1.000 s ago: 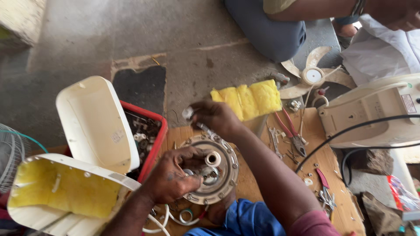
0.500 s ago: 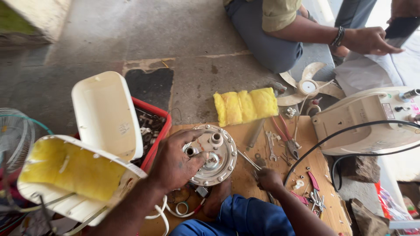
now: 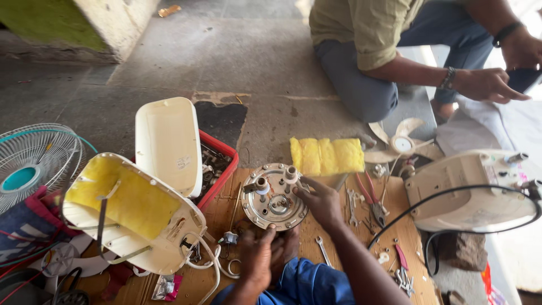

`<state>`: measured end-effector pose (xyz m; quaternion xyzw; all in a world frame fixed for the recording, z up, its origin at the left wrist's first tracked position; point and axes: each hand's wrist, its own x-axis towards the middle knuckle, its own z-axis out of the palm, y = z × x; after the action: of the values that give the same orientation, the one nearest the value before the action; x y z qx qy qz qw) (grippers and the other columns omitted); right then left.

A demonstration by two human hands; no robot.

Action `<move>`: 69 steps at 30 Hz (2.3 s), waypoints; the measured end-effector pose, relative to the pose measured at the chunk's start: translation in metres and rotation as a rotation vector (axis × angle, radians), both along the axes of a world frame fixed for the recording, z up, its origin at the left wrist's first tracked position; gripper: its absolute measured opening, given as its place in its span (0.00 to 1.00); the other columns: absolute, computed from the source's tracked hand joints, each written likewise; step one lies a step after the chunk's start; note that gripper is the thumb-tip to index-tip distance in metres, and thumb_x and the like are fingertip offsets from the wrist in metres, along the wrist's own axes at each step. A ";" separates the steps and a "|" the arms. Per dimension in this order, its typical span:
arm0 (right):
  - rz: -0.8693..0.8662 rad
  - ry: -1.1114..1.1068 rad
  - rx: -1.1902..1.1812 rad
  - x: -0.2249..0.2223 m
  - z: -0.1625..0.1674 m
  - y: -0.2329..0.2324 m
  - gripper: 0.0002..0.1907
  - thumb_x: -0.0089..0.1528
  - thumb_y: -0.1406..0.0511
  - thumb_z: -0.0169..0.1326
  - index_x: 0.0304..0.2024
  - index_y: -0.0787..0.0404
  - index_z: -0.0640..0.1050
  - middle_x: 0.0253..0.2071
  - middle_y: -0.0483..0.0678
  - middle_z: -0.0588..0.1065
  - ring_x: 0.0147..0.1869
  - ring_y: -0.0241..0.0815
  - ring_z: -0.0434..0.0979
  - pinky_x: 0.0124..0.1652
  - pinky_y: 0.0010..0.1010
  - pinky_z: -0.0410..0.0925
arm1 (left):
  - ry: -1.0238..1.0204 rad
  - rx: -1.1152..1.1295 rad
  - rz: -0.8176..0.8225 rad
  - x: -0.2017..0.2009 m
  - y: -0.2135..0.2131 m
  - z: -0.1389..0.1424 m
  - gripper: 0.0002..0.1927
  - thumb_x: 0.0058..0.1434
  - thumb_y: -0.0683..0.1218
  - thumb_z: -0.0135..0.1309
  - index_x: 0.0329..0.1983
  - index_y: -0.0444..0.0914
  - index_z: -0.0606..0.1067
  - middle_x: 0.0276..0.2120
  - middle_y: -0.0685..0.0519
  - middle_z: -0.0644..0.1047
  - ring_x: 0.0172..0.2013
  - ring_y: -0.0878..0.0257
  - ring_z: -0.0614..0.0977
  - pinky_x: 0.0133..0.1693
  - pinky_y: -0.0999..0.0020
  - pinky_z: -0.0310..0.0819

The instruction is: The person uses a wrench to tighten bolts on a circular metal component, likely part of a water heater or similar appliance. They rotate the component to access different bolts and continue tightening them methodically.

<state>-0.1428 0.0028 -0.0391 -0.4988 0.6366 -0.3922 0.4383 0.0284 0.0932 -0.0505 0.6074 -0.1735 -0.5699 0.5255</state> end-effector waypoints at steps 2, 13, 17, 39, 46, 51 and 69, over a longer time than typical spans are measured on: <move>-0.038 0.070 -0.081 0.006 -0.001 -0.002 0.24 0.55 0.57 0.66 0.52 0.59 0.82 0.44 0.53 0.84 0.46 0.40 0.85 0.47 0.32 0.75 | 0.059 -0.042 -0.037 -0.007 0.001 0.002 0.17 0.60 0.43 0.55 0.53 0.36 0.75 0.46 0.52 0.83 0.45 0.62 0.83 0.49 0.64 0.76; -0.108 0.026 -0.022 0.054 -0.030 0.086 0.13 0.54 0.60 0.68 0.33 0.64 0.86 0.26 0.51 0.84 0.27 0.41 0.82 0.30 0.32 0.74 | -0.294 -0.176 0.021 0.067 -0.049 0.026 0.11 0.64 0.49 0.61 0.33 0.36 0.82 0.28 0.56 0.78 0.30 0.69 0.72 0.34 0.71 0.68; -0.156 0.179 -0.171 0.072 -0.028 0.101 0.11 0.54 0.61 0.68 0.34 0.62 0.86 0.28 0.49 0.84 0.30 0.40 0.85 0.32 0.30 0.75 | -0.186 -0.161 0.012 0.053 -0.038 0.032 0.14 0.56 0.50 0.65 0.42 0.39 0.79 0.34 0.55 0.83 0.33 0.66 0.80 0.36 0.68 0.74; 0.239 0.032 -0.295 0.046 -0.001 0.083 0.18 0.54 0.66 0.65 0.47 0.62 0.81 0.56 0.50 0.77 0.57 0.44 0.81 0.47 0.32 0.79 | 0.704 0.044 -0.072 0.016 -0.015 0.037 0.23 0.69 0.59 0.47 0.55 0.38 0.75 0.40 0.46 0.82 0.32 0.56 0.84 0.35 0.55 0.83; 0.281 0.273 -0.213 0.047 -0.002 0.079 0.14 0.58 0.67 0.64 0.48 0.59 0.85 0.53 0.47 0.76 0.60 0.43 0.77 0.55 0.34 0.71 | 0.858 0.048 -0.122 0.017 -0.013 0.027 0.25 0.68 0.62 0.46 0.55 0.40 0.76 0.42 0.48 0.81 0.35 0.58 0.82 0.39 0.57 0.83; 0.137 -0.039 -0.030 0.048 -0.006 0.082 0.33 0.48 0.68 0.68 0.55 0.55 0.72 0.55 0.45 0.72 0.63 0.39 0.72 0.53 0.36 0.75 | 0.837 0.018 -0.146 0.016 -0.011 0.021 0.24 0.69 0.62 0.49 0.55 0.40 0.76 0.40 0.50 0.80 0.35 0.59 0.80 0.40 0.57 0.81; 0.442 -0.013 0.007 0.026 0.018 0.071 0.29 0.56 0.65 0.61 0.60 0.55 0.73 0.66 0.43 0.69 0.67 0.41 0.71 0.62 0.34 0.67 | 0.863 -0.009 -0.176 0.022 -0.011 0.024 0.29 0.68 0.63 0.50 0.56 0.35 0.76 0.42 0.43 0.80 0.37 0.55 0.82 0.45 0.53 0.81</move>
<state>-0.1163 0.0735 -0.0209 -0.6220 0.5103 -0.2878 0.5195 0.0506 0.0823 -0.0268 0.2941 0.0084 -0.8132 0.5021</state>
